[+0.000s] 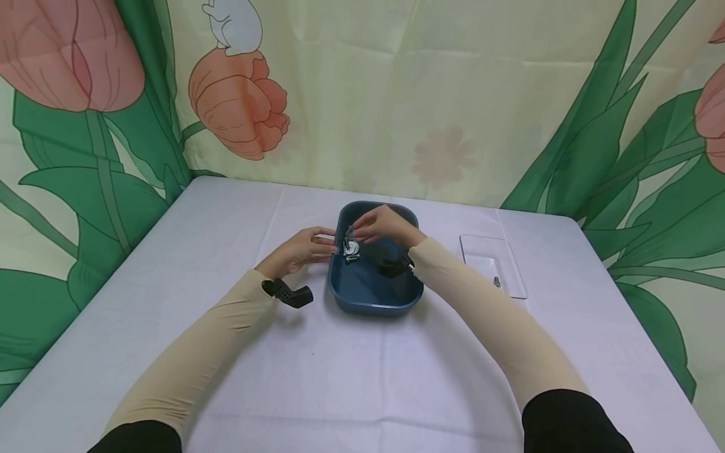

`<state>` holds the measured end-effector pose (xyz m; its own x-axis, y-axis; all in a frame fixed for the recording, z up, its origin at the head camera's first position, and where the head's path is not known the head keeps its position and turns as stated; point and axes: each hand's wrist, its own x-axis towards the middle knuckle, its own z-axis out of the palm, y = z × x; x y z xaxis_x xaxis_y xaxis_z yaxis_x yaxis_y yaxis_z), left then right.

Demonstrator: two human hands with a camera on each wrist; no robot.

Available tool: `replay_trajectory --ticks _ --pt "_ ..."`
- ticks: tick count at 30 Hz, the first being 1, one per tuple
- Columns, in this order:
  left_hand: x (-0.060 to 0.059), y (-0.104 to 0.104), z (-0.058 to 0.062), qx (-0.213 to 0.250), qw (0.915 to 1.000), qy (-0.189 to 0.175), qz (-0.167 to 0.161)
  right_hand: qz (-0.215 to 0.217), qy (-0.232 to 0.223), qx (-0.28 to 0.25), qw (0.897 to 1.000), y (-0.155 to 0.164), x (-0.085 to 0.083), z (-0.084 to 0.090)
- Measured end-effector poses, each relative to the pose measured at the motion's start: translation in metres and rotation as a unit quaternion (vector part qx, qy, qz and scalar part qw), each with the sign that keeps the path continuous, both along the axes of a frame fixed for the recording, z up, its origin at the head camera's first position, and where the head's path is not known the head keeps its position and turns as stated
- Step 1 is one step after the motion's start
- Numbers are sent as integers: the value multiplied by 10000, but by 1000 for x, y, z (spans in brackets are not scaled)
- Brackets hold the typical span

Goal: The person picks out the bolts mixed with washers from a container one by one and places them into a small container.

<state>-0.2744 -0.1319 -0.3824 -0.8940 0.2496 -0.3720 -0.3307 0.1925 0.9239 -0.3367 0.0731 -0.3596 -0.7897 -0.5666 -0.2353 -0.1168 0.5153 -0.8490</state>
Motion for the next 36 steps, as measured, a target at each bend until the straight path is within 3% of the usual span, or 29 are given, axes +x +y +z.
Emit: replay_trajectory --ticks 15,36 --pt "2 1 -6 -26 10000 70 -23 -381 -161 363 9985 -11 -6 -22" --pt "0 0 -3 88 9998 155 29 -741 -332 428 9958 -23 -4 -16"
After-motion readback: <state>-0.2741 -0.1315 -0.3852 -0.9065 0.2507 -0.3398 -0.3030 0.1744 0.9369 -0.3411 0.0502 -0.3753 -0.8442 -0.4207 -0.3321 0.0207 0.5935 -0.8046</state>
